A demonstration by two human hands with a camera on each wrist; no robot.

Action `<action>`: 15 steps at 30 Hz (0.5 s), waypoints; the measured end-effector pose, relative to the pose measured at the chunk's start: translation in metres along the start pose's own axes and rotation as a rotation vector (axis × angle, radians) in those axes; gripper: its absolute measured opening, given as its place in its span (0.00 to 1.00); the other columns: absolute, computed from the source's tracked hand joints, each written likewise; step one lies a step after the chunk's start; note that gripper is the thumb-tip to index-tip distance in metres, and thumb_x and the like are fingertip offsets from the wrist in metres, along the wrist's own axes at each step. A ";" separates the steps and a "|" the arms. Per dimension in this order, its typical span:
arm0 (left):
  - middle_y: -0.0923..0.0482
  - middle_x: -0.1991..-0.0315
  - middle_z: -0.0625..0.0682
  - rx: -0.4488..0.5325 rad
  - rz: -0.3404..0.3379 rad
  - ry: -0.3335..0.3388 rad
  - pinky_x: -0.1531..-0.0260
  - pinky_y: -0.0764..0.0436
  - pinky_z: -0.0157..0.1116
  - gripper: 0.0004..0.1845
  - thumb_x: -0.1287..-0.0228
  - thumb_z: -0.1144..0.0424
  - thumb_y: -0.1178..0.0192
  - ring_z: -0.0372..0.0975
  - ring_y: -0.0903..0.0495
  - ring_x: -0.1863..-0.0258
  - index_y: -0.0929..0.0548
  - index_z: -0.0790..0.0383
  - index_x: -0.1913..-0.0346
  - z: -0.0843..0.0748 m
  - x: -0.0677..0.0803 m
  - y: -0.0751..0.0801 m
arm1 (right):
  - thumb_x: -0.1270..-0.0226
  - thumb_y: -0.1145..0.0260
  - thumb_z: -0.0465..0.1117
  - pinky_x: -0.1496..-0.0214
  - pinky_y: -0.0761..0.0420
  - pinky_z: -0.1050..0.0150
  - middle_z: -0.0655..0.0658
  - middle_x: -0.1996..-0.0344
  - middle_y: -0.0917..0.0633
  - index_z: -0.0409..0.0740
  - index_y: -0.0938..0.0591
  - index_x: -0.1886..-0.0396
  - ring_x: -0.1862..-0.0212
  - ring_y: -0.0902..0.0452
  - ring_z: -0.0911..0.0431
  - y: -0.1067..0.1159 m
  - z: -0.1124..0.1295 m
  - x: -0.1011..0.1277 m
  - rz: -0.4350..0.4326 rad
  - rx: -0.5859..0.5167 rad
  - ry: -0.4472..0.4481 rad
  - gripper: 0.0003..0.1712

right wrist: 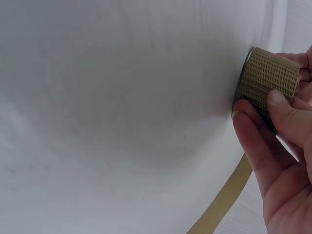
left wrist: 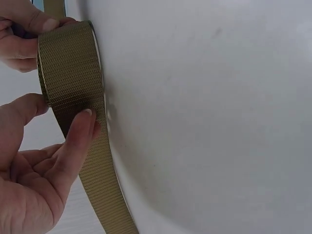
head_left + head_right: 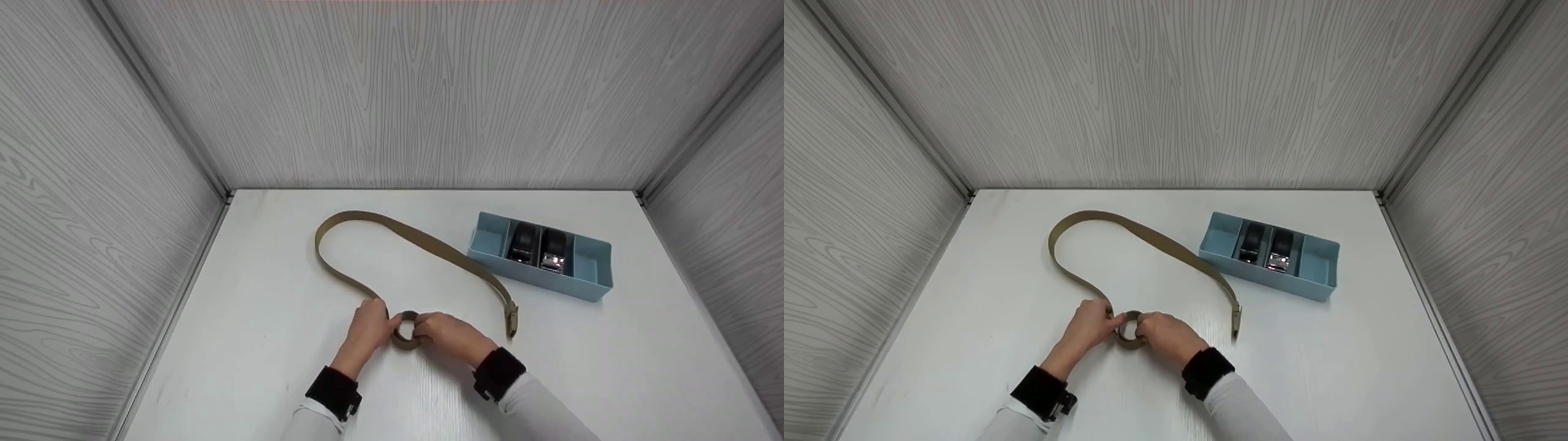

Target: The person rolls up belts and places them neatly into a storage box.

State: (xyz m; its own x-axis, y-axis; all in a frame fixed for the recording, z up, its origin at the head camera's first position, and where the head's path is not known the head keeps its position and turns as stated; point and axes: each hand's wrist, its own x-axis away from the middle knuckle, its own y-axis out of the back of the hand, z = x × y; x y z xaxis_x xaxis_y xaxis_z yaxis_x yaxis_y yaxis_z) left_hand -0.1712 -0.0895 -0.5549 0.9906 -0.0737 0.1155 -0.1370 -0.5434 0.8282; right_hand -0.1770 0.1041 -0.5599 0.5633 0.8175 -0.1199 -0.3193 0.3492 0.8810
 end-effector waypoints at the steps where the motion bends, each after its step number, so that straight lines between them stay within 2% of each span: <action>1: 0.27 0.81 0.51 -0.009 0.005 -0.004 0.83 0.30 0.35 0.16 0.40 0.59 0.35 0.39 0.30 0.83 0.22 0.63 0.81 -0.001 -0.001 0.000 | 0.37 0.35 0.29 0.61 0.25 0.68 0.50 0.69 0.18 0.43 0.13 0.70 0.66 0.26 0.62 0.000 0.000 0.000 0.002 0.017 -0.001 0.07; 5: 0.28 0.82 0.50 -0.038 -0.006 -0.045 0.83 0.31 0.35 0.11 0.43 0.68 0.36 0.39 0.32 0.83 0.24 0.63 0.81 -0.005 -0.004 -0.004 | 0.38 0.35 0.29 0.63 0.24 0.68 0.51 0.68 0.18 0.44 0.13 0.70 0.65 0.24 0.62 -0.001 0.001 0.001 -0.017 0.143 -0.006 0.08; 9: 0.30 0.82 0.50 -0.022 -0.073 -0.071 0.84 0.32 0.35 0.11 0.47 0.73 0.39 0.39 0.34 0.83 0.26 0.61 0.82 -0.009 -0.003 -0.009 | 0.38 0.33 0.30 0.66 0.23 0.67 0.51 0.69 0.17 0.44 0.13 0.70 0.67 0.21 0.60 -0.006 0.008 0.003 -0.059 0.253 -0.010 0.06; 13: 0.27 0.82 0.53 -0.013 -0.148 -0.078 0.83 0.30 0.39 0.12 0.51 0.75 0.40 0.40 0.33 0.82 0.29 0.60 0.85 -0.010 -0.003 -0.011 | 0.35 0.35 0.30 0.67 0.22 0.65 0.49 0.71 0.19 0.42 0.15 0.67 0.68 0.21 0.59 -0.013 0.016 0.005 -0.078 0.220 -0.043 0.05; 15: 0.28 0.82 0.53 0.000 -0.160 -0.073 0.82 0.30 0.40 0.14 0.53 0.75 0.39 0.40 0.34 0.81 0.30 0.59 0.85 -0.011 -0.003 -0.011 | 0.35 0.35 0.31 0.66 0.23 0.64 0.49 0.71 0.20 0.41 0.16 0.67 0.68 0.22 0.59 -0.015 0.017 0.004 -0.076 0.177 -0.076 0.04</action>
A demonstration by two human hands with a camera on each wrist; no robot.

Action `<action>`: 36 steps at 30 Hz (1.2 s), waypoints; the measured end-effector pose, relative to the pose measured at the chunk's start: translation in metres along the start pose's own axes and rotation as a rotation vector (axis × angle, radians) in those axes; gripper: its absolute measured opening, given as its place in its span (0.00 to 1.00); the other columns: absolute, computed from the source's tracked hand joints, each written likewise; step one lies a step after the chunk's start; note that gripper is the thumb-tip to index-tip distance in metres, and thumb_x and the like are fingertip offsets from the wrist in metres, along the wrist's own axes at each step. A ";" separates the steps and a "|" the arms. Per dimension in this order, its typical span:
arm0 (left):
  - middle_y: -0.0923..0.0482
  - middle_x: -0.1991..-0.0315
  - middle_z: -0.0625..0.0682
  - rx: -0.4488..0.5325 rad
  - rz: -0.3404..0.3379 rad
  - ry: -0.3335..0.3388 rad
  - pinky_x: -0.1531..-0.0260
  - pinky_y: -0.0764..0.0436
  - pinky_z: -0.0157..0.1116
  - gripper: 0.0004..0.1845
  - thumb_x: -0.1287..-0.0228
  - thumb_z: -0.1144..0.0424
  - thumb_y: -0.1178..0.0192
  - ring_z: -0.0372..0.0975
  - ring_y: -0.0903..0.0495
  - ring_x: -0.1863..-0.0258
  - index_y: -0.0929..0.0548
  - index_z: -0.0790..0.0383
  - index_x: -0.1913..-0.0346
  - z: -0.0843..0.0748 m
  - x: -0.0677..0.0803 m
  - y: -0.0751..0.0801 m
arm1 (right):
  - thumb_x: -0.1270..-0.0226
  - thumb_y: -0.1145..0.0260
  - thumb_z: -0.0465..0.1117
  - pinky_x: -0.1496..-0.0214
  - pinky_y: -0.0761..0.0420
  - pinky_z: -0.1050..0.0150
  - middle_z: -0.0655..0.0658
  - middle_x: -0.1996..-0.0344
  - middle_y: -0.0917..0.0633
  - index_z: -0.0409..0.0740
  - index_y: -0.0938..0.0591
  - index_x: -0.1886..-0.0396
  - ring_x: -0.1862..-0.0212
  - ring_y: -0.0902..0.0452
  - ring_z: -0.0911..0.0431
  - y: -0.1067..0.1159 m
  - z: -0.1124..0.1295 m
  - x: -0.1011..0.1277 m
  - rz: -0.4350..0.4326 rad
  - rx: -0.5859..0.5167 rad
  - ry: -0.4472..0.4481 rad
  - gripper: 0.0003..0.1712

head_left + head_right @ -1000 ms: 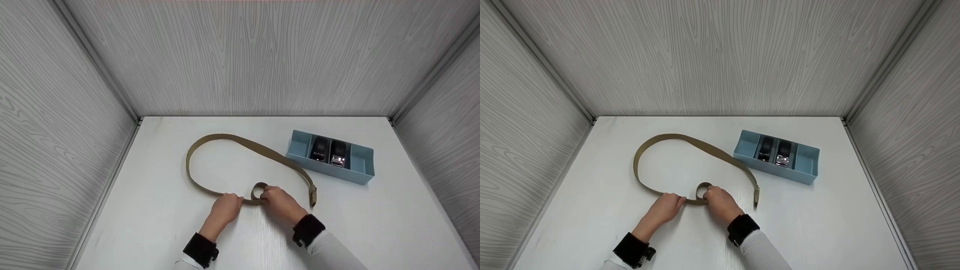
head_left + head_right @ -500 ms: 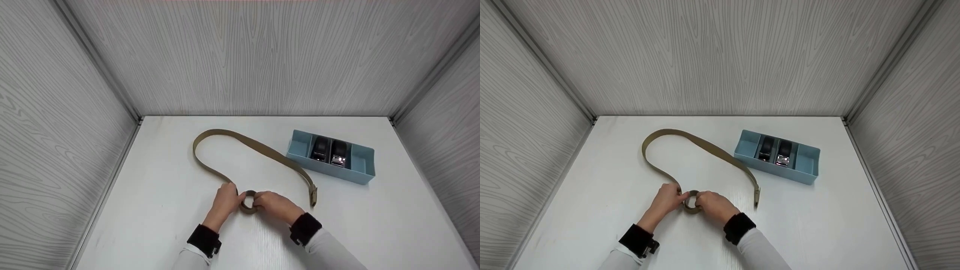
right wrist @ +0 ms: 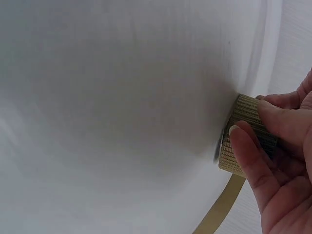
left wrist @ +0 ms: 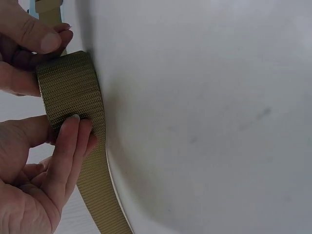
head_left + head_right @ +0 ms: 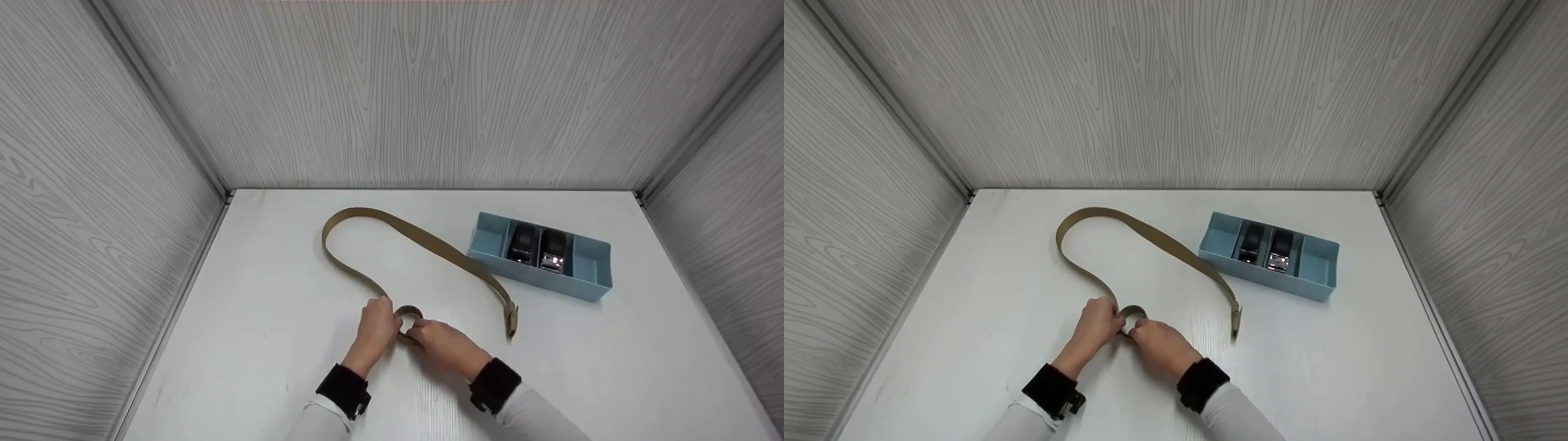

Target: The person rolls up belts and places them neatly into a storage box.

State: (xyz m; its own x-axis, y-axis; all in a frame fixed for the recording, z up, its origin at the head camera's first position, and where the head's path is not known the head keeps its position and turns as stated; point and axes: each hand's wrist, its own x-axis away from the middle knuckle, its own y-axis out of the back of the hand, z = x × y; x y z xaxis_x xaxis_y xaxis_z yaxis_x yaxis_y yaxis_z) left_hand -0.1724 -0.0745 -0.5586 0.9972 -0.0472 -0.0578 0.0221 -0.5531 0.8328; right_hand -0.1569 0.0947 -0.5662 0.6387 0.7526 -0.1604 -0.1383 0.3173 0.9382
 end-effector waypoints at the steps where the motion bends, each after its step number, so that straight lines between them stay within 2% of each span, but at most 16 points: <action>1: 0.29 0.82 0.52 0.012 0.003 0.005 0.82 0.30 0.40 0.15 0.55 0.75 0.38 0.40 0.34 0.82 0.31 0.58 0.86 0.000 0.000 0.000 | 0.35 0.34 0.30 0.66 0.23 0.64 0.49 0.72 0.20 0.41 0.16 0.68 0.68 0.22 0.59 -0.001 0.000 0.000 0.000 -0.010 -0.010 0.03; 4: 0.33 0.84 0.48 0.052 0.029 0.031 0.83 0.33 0.37 0.18 0.56 0.74 0.37 0.40 0.36 0.83 0.35 0.55 0.86 0.002 -0.001 0.000 | 0.37 0.33 0.31 0.68 0.24 0.64 0.49 0.74 0.21 0.40 0.17 0.71 0.70 0.25 0.59 -0.002 -0.002 -0.001 -0.012 -0.037 -0.040 0.04; 8: 0.34 0.86 0.45 0.053 0.063 0.054 0.84 0.34 0.35 0.20 0.50 0.70 0.35 0.38 0.35 0.85 0.35 0.55 0.88 0.005 -0.003 0.000 | 0.38 0.32 0.32 0.68 0.24 0.64 0.50 0.75 0.21 0.42 0.19 0.73 0.71 0.27 0.60 -0.003 -0.005 -0.002 -0.010 -0.052 -0.051 0.06; 14: 0.31 0.86 0.46 -0.019 0.077 -0.002 0.84 0.34 0.35 0.19 0.44 0.63 0.34 0.38 0.34 0.85 0.29 0.57 0.88 0.010 -0.005 0.000 | 0.43 0.30 0.30 0.67 0.25 0.66 0.51 0.74 0.21 0.44 0.20 0.75 0.70 0.28 0.60 0.003 -0.011 -0.002 0.021 -0.075 0.001 0.08; 18: 0.27 0.85 0.49 -0.066 0.077 -0.050 0.82 0.31 0.37 0.15 0.44 0.65 0.36 0.38 0.33 0.83 0.26 0.59 0.85 0.009 -0.005 -0.002 | 0.44 0.29 0.30 0.70 0.26 0.66 0.51 0.77 0.20 0.44 0.19 0.77 0.73 0.29 0.60 0.006 -0.011 -0.003 0.024 -0.027 0.018 0.08; 20: 0.25 0.83 0.51 -0.065 0.058 -0.073 0.81 0.29 0.38 0.12 0.46 0.69 0.37 0.38 0.31 0.82 0.25 0.60 0.83 0.007 -0.004 -0.004 | 0.44 0.30 0.29 0.73 0.27 0.65 0.51 0.78 0.20 0.44 0.18 0.78 0.75 0.28 0.60 0.007 -0.008 -0.003 0.009 0.043 0.017 0.08; 22: 0.25 0.83 0.51 -0.054 0.041 -0.085 0.82 0.30 0.39 0.13 0.47 0.72 0.39 0.38 0.32 0.82 0.27 0.59 0.84 0.005 -0.003 -0.006 | 0.43 0.30 0.30 0.74 0.26 0.65 0.50 0.78 0.19 0.44 0.17 0.77 0.76 0.26 0.59 0.006 -0.005 -0.003 -0.014 0.087 0.016 0.07; 25: 0.29 0.84 0.49 -0.028 0.019 -0.067 0.83 0.32 0.37 0.16 0.49 0.73 0.39 0.38 0.35 0.83 0.31 0.57 0.86 0.004 -0.001 -0.008 | 0.42 0.32 0.29 0.75 0.26 0.65 0.50 0.78 0.20 0.43 0.16 0.76 0.77 0.25 0.59 0.004 -0.001 -0.003 -0.044 0.101 0.011 0.07; 27: 0.32 0.84 0.47 -0.022 0.023 -0.048 0.83 0.33 0.37 0.17 0.49 0.72 0.39 0.38 0.37 0.83 0.33 0.56 0.86 0.004 -0.001 -0.008 | 0.42 0.32 0.28 0.73 0.26 0.65 0.49 0.78 0.19 0.43 0.15 0.76 0.76 0.25 0.60 0.004 -0.002 -0.002 -0.043 0.045 0.004 0.07; 32: 0.26 0.82 0.51 -0.072 0.020 -0.020 0.81 0.29 0.39 0.14 0.48 0.65 0.34 0.39 0.33 0.82 0.28 0.59 0.83 0.008 -0.003 -0.006 | 0.45 0.32 0.27 0.71 0.26 0.66 0.48 0.74 0.17 0.42 0.14 0.77 0.72 0.26 0.61 0.008 -0.009 -0.002 0.009 -0.059 0.019 0.08; 36: 0.26 0.81 0.52 -0.099 0.040 -0.081 0.80 0.27 0.40 0.11 0.47 0.67 0.36 0.39 0.32 0.81 0.28 0.60 0.81 0.011 -0.004 -0.004 | 0.46 0.32 0.26 0.68 0.26 0.67 0.47 0.72 0.17 0.41 0.14 0.76 0.70 0.27 0.61 0.011 -0.015 -0.002 0.048 -0.115 0.062 0.07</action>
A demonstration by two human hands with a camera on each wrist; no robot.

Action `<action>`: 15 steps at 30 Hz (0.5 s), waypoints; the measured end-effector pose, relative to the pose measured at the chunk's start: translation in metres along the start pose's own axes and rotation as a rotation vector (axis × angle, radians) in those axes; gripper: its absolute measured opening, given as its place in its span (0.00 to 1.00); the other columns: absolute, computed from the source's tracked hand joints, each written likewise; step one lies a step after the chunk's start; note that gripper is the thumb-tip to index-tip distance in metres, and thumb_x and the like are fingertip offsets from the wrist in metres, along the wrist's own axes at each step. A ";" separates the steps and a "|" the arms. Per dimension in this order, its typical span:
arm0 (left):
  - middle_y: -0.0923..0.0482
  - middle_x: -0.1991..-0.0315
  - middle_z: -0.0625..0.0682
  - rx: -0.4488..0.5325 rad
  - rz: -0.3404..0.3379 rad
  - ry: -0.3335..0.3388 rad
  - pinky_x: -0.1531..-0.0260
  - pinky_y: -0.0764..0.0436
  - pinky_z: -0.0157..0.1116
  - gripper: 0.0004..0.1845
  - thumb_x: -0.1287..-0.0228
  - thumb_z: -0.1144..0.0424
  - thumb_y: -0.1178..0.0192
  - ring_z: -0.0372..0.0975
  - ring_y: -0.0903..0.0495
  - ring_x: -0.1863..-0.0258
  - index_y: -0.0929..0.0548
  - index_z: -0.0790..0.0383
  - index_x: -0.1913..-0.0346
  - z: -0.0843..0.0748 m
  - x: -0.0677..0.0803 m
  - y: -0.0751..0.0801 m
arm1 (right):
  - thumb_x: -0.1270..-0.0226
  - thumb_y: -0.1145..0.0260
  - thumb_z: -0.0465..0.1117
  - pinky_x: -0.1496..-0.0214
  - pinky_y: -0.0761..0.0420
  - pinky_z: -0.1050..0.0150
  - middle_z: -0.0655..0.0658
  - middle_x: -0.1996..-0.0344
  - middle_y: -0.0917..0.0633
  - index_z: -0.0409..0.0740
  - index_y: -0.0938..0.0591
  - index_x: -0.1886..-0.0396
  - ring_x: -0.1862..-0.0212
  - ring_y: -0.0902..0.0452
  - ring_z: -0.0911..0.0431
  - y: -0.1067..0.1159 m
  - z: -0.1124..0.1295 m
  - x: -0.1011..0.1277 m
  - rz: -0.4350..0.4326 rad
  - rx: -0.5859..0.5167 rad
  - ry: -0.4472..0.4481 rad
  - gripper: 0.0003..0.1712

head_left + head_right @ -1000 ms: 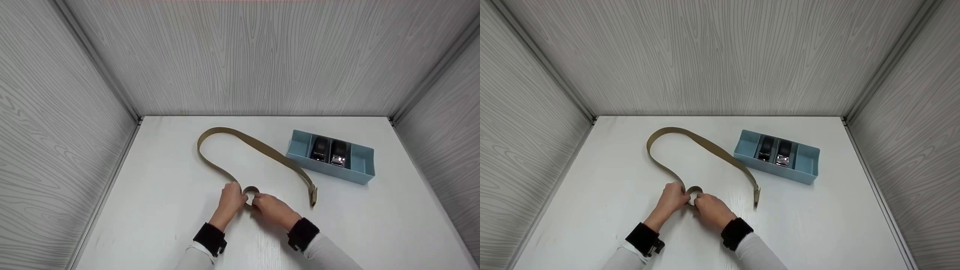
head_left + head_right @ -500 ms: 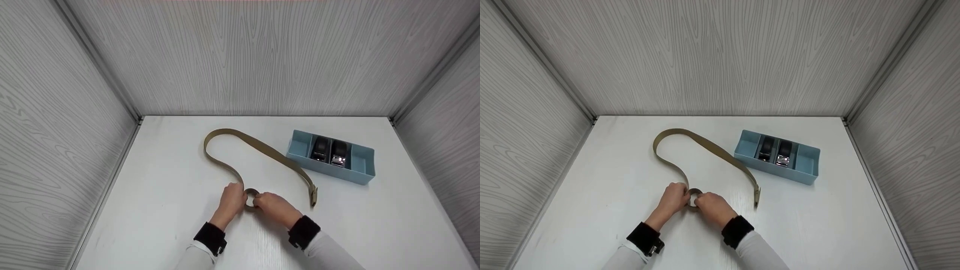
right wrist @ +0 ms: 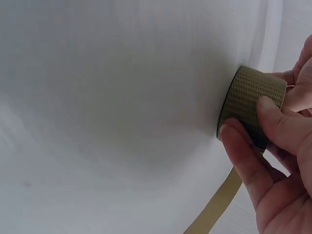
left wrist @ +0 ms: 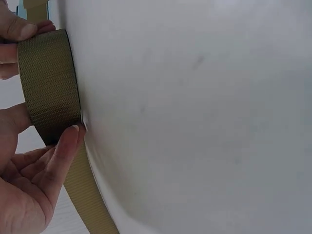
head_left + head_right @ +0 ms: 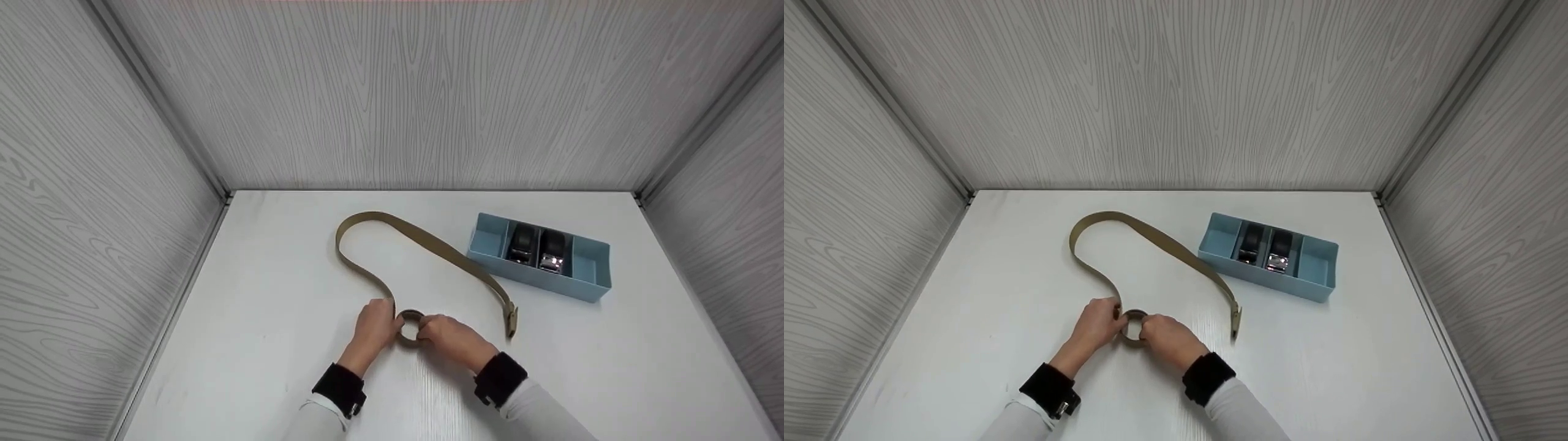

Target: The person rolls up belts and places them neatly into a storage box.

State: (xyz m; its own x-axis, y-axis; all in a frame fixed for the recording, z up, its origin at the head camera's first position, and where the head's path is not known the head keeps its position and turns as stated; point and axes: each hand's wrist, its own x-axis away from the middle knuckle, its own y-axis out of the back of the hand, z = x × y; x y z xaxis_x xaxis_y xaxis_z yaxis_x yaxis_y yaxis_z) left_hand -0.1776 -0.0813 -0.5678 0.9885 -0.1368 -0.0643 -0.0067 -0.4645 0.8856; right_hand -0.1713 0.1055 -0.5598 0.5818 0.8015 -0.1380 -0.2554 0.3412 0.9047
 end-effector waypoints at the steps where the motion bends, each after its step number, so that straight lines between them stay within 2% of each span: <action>1: 0.26 0.81 0.52 0.001 0.012 -0.022 0.80 0.28 0.40 0.11 0.47 0.69 0.37 0.39 0.33 0.81 0.28 0.60 0.81 0.000 0.000 0.000 | 0.46 0.32 0.26 0.68 0.26 0.67 0.47 0.72 0.17 0.41 0.14 0.76 0.70 0.27 0.61 0.001 0.000 0.000 0.003 -0.006 0.004 0.07; 4: 0.23 0.80 0.53 0.001 0.028 -0.069 0.80 0.28 0.40 0.09 0.49 0.74 0.40 0.39 0.30 0.81 0.26 0.60 0.80 -0.002 0.001 -0.001 | 0.45 0.32 0.26 0.66 0.25 0.66 0.48 0.72 0.17 0.42 0.14 0.75 0.69 0.26 0.60 0.000 0.001 0.001 -0.001 0.017 -0.001 0.07; 9: 0.20 0.76 0.60 -0.027 0.021 -0.070 0.78 0.24 0.43 0.05 0.51 0.75 0.40 0.47 0.20 0.78 0.23 0.64 0.78 -0.006 0.001 -0.004 | 0.41 0.31 0.32 0.69 0.23 0.64 0.50 0.73 0.17 0.44 0.14 0.74 0.71 0.22 0.59 -0.003 0.010 0.001 -0.031 0.117 -0.009 0.05; 12: 0.20 0.76 0.60 -0.041 0.038 -0.066 0.78 0.24 0.44 0.04 0.53 0.74 0.39 0.47 0.20 0.77 0.22 0.65 0.78 -0.008 0.000 -0.004 | 0.40 0.32 0.32 0.71 0.24 0.65 0.50 0.74 0.17 0.45 0.14 0.74 0.73 0.22 0.60 -0.005 0.012 0.001 -0.027 0.141 -0.019 0.06; 15: 0.20 0.77 0.57 -0.069 0.072 -0.076 0.78 0.24 0.42 0.07 0.52 0.71 0.36 0.43 0.24 0.79 0.24 0.63 0.80 -0.009 -0.001 -0.001 | 0.42 0.34 0.29 0.73 0.26 0.66 0.50 0.74 0.17 0.45 0.14 0.76 0.73 0.25 0.61 -0.004 0.010 0.002 0.001 0.137 -0.038 0.09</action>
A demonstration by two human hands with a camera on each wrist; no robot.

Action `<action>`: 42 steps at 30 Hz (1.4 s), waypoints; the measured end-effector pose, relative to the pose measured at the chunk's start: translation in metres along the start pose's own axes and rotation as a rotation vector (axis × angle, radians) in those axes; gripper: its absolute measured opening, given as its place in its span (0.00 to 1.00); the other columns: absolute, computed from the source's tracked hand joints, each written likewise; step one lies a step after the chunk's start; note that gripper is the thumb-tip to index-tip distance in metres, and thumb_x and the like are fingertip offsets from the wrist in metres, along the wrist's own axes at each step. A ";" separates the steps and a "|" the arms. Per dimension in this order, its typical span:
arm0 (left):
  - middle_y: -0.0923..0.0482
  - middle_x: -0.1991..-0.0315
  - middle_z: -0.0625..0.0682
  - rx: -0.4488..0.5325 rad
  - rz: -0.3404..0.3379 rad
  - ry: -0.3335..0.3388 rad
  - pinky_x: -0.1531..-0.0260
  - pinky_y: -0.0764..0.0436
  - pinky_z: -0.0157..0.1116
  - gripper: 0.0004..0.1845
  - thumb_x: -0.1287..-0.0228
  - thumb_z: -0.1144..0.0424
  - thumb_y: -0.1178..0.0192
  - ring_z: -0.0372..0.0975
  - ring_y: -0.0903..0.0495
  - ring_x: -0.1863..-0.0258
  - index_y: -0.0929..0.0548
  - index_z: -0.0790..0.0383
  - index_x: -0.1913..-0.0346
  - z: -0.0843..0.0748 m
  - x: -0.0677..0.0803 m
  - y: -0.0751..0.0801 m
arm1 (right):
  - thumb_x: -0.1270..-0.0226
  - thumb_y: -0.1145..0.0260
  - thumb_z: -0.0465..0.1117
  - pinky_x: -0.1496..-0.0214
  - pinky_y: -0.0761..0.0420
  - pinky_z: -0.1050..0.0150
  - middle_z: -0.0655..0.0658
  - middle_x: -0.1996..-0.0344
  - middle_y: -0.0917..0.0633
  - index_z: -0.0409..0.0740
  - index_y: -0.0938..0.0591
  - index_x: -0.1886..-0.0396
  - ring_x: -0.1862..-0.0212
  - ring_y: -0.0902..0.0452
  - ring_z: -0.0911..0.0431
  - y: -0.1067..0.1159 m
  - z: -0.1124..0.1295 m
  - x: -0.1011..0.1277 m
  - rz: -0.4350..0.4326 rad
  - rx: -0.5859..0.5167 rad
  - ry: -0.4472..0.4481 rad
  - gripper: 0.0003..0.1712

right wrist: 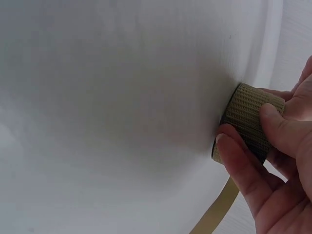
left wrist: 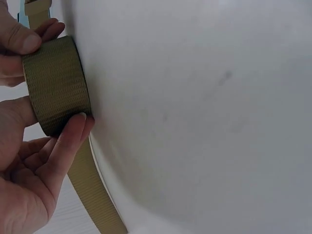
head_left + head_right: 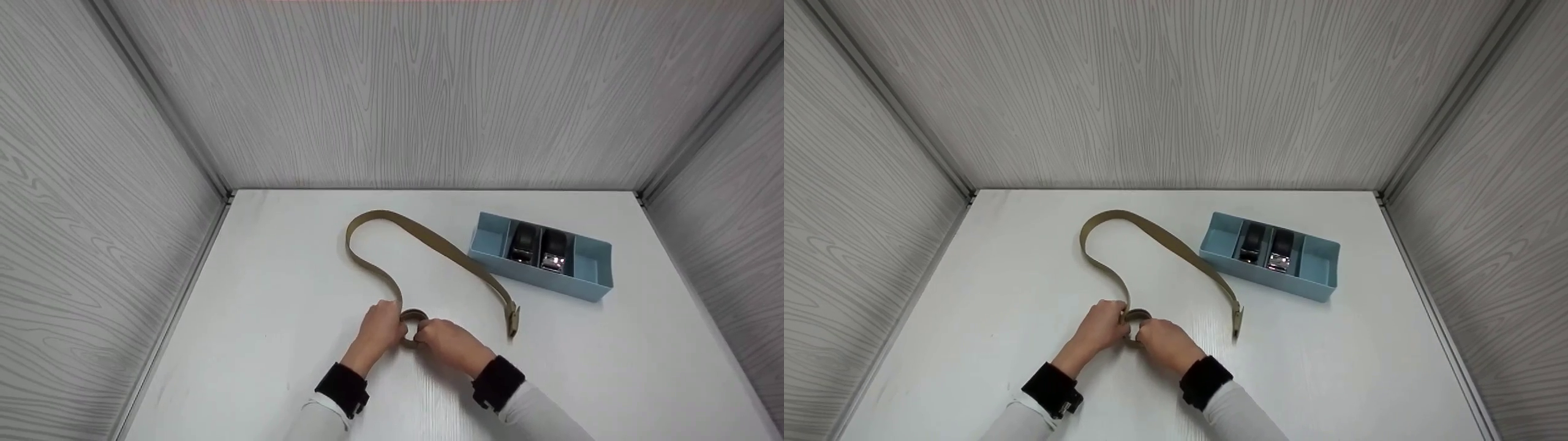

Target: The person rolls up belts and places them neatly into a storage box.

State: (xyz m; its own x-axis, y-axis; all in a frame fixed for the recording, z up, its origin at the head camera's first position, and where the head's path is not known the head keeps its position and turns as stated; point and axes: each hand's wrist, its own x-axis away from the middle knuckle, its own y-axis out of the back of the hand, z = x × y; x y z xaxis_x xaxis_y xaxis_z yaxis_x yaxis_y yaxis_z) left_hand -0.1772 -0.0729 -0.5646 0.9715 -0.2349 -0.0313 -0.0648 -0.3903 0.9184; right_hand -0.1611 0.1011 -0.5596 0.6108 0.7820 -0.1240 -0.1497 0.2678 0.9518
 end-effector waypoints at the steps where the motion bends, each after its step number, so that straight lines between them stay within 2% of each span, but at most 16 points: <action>1: 0.21 0.77 0.56 -0.013 0.009 -0.003 0.78 0.24 0.42 0.09 0.50 0.68 0.34 0.42 0.25 0.79 0.24 0.63 0.80 0.000 0.000 0.001 | 0.42 0.34 0.28 0.73 0.27 0.67 0.51 0.74 0.18 0.45 0.15 0.76 0.73 0.26 0.62 0.000 -0.001 0.000 0.012 -0.004 -0.002 0.09; 6: 0.22 0.81 0.54 -0.065 -0.009 0.007 0.79 0.25 0.41 0.17 0.41 0.59 0.32 0.41 0.25 0.82 0.25 0.60 0.82 0.003 0.000 0.002 | 0.42 0.34 0.28 0.73 0.29 0.70 0.51 0.73 0.19 0.44 0.16 0.77 0.74 0.32 0.64 -0.001 -0.006 0.000 0.045 -0.031 0.026 0.09; 8: 0.24 0.83 0.52 -0.059 -0.034 0.013 0.81 0.26 0.41 0.17 0.41 0.59 0.34 0.40 0.28 0.83 0.26 0.60 0.83 0.005 0.000 0.001 | 0.42 0.34 0.28 0.72 0.30 0.70 0.50 0.73 0.19 0.43 0.16 0.77 0.74 0.32 0.64 -0.001 -0.007 -0.001 0.046 -0.042 0.039 0.09; 11: 0.26 0.83 0.52 -0.042 -0.033 0.025 0.81 0.27 0.41 0.17 0.42 0.58 0.34 0.40 0.32 0.83 0.27 0.59 0.83 0.007 -0.001 0.001 | 0.41 0.34 0.28 0.71 0.29 0.69 0.49 0.72 0.19 0.43 0.16 0.76 0.72 0.31 0.63 0.000 -0.008 0.000 0.051 -0.056 0.041 0.08; 13: 0.25 0.82 0.53 -0.043 -0.025 0.023 0.80 0.26 0.41 0.17 0.42 0.57 0.33 0.41 0.29 0.83 0.26 0.60 0.82 0.008 -0.002 0.001 | 0.40 0.34 0.28 0.69 0.27 0.69 0.49 0.70 0.19 0.42 0.15 0.74 0.71 0.29 0.62 0.000 -0.008 0.001 0.057 -0.049 0.036 0.07; 17: 0.22 0.80 0.55 -0.046 -0.010 -0.010 0.79 0.25 0.41 0.14 0.42 0.64 0.34 0.42 0.26 0.81 0.25 0.61 0.81 0.006 -0.002 0.000 | 0.39 0.33 0.29 0.67 0.24 0.65 0.49 0.68 0.18 0.42 0.15 0.71 0.68 0.25 0.59 0.000 -0.006 0.003 0.054 -0.011 -0.004 0.05; 20: 0.21 0.80 0.55 -0.026 -0.009 -0.028 0.80 0.26 0.40 0.11 0.46 0.70 0.37 0.41 0.27 0.82 0.24 0.61 0.82 0.003 -0.003 -0.002 | 0.41 0.32 0.29 0.69 0.24 0.63 0.50 0.72 0.18 0.43 0.16 0.74 0.71 0.23 0.58 -0.001 -0.002 0.002 0.004 0.010 -0.029 0.06; 23: 0.21 0.80 0.56 -0.002 -0.020 -0.021 0.81 0.26 0.41 0.09 0.49 0.73 0.39 0.41 0.28 0.82 0.24 0.62 0.82 0.000 -0.004 -0.003 | 0.42 0.31 0.30 0.73 0.25 0.63 0.51 0.76 0.19 0.44 0.16 0.75 0.75 0.24 0.59 -0.003 0.002 0.001 -0.045 0.015 -0.032 0.06; 26: 0.22 0.80 0.56 0.016 -0.025 -0.005 0.81 0.26 0.41 0.10 0.50 0.72 0.38 0.40 0.30 0.82 0.25 0.61 0.83 0.000 -0.003 -0.003 | 0.41 0.32 0.30 0.74 0.26 0.65 0.50 0.78 0.19 0.43 0.15 0.76 0.76 0.26 0.61 -0.003 0.003 0.000 -0.052 -0.018 -0.028 0.07; 33: 0.24 0.83 0.53 0.009 -0.032 0.029 0.83 0.28 0.38 0.15 0.45 0.68 0.37 0.39 0.35 0.84 0.28 0.60 0.85 0.002 -0.003 -0.003 | 0.43 0.34 0.26 0.74 0.31 0.70 0.49 0.75 0.17 0.42 0.16 0.79 0.74 0.35 0.64 0.005 -0.003 0.001 0.022 -0.077 -0.023 0.10; 38: 0.23 0.82 0.54 -0.016 -0.031 -0.002 0.84 0.30 0.36 0.13 0.46 0.73 0.40 0.38 0.36 0.84 0.25 0.61 0.85 -0.001 -0.003 -0.004 | 0.43 0.33 0.27 0.73 0.28 0.67 0.50 0.75 0.17 0.43 0.16 0.78 0.75 0.31 0.63 0.006 0.000 0.000 0.003 -0.034 -0.029 0.09; 42: 0.22 0.81 0.54 0.003 -0.051 0.008 0.83 0.29 0.38 0.11 0.49 0.72 0.39 0.38 0.35 0.83 0.25 0.61 0.85 -0.002 -0.003 -0.005 | 0.40 0.34 0.29 0.73 0.26 0.65 0.49 0.77 0.16 0.42 0.16 0.76 0.75 0.28 0.63 0.004 0.004 -0.001 -0.015 -0.071 -0.021 0.08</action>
State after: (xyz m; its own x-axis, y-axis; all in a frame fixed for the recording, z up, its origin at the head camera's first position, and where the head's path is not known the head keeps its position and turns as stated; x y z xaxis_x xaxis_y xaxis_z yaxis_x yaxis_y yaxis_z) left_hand -0.1792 -0.0683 -0.5681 0.9754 -0.2074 -0.0748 -0.0160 -0.4046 0.9143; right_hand -0.1594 0.0988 -0.5544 0.6293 0.7660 -0.1313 -0.1950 0.3193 0.9274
